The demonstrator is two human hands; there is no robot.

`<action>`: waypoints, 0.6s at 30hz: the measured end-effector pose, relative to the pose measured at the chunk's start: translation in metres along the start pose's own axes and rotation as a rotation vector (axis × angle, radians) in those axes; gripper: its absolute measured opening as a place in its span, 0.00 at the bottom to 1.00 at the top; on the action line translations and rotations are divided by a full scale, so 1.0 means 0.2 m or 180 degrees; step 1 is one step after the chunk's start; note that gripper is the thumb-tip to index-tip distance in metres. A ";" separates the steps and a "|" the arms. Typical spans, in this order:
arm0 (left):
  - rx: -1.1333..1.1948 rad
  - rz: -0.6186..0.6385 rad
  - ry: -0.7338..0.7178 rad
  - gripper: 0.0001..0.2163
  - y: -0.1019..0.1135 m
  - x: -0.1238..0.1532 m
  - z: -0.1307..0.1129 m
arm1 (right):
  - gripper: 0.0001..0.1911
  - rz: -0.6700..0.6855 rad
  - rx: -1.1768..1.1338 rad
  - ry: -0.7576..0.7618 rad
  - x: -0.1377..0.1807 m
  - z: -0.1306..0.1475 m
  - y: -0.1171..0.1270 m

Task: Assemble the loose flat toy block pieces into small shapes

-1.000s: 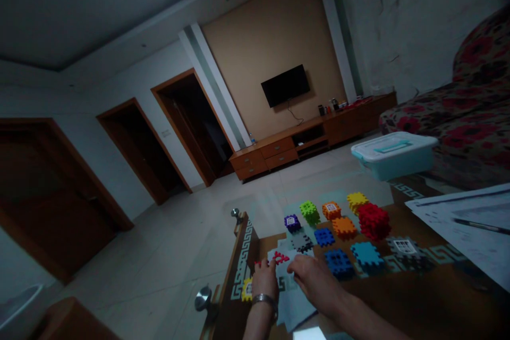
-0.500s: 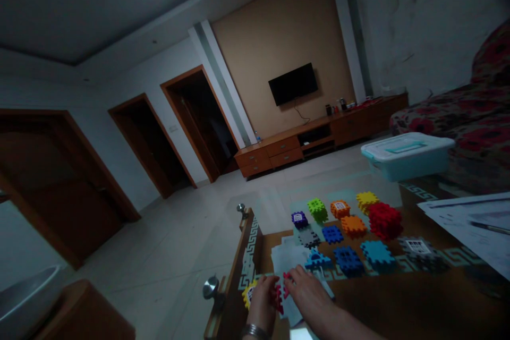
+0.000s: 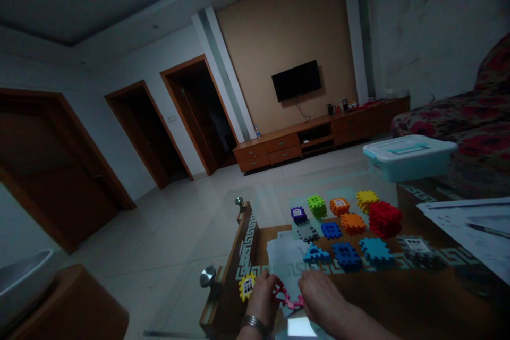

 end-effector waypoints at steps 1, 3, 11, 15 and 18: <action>0.0009 0.0040 -0.0015 0.19 -0.01 0.00 -0.01 | 0.15 0.0015 0.0003 -0.0001 0.01 0.00 0.02; 0.0041 0.0110 -0.0043 0.20 -0.02 0.01 -0.03 | 0.15 -0.0023 -0.0024 0.0024 0.02 0.01 0.06; 0.0205 0.0182 -0.0188 0.29 -0.06 0.04 -0.17 | 0.16 -0.0039 -0.0129 0.0127 0.02 0.08 0.02; 0.0255 0.0130 -0.0189 0.25 -0.06 0.04 -0.16 | 0.18 0.0022 -0.0243 0.0079 0.04 0.11 0.00; 0.0293 0.0081 -0.0172 0.19 -0.06 0.04 -0.16 | 0.19 0.0033 -0.0200 0.0040 0.04 0.07 -0.01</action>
Point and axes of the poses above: each hand's wrist, its own x-axis away from the middle knuckle, its own y-axis out of the back of the hand, z = x × y, the point moved 6 cm from there along -x, towards the middle knuckle, and after that the axes turned 15 degrees about -x, right-handed, at the moved point
